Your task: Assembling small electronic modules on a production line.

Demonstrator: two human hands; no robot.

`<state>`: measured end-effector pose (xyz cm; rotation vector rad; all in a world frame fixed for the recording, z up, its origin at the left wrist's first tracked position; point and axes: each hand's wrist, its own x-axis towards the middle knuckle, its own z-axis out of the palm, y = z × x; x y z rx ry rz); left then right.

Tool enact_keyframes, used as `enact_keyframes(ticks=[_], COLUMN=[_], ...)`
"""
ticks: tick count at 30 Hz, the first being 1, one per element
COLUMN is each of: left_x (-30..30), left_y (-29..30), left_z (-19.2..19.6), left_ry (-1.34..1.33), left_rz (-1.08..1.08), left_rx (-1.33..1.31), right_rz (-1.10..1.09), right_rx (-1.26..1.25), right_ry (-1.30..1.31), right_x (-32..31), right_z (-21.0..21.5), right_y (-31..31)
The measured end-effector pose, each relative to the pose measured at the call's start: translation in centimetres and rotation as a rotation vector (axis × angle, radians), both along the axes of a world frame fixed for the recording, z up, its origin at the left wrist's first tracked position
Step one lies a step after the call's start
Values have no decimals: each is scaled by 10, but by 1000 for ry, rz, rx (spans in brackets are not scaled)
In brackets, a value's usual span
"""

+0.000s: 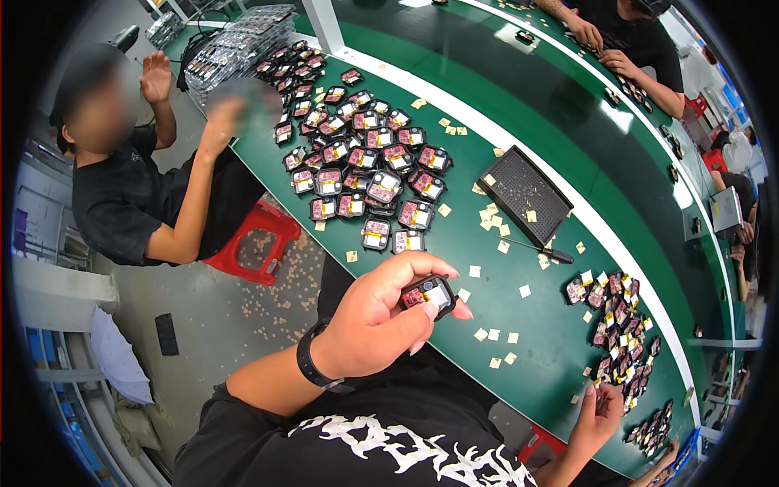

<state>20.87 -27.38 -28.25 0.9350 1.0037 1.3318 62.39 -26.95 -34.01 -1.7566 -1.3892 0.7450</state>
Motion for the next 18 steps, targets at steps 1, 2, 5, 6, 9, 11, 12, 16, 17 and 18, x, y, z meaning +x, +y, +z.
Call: enact_keyframes(ticks=[1,2,5,6,9,11,12,16,17,18], left_x=[0,0,-2,-5,-23,-43,-54,-96,-106,-109], left_y=[-1,-3,-1,1,10,16,19,37,41,49], left_z=[0,1,-1,-2,-13,-27,-29,-35,-39,-34], left_ry=[3,-33,-59,-55,242,527,628,746,916,899], left_rz=[6,17,48,64,175,357,428,600,628,635], left_rx=[1,7,-24,-70,-69,47,32,-25,23,-37], right_rz=[8,15,203,238,238,277,221,207,207,230], right_rx=[22,25,214,206,202,275,88,123,128,174], right_ry=[-127,-123,-604,-664,-629,-985,-900,-827,-823,-807], right_x=[6,10,-1,-3,-11,-14,-14,-22,-20,-13], right_z=[-1,-2,12,12,13,23,25,29,26,22], right_y=[2,2,9,9,16,20,18,21,22,21])
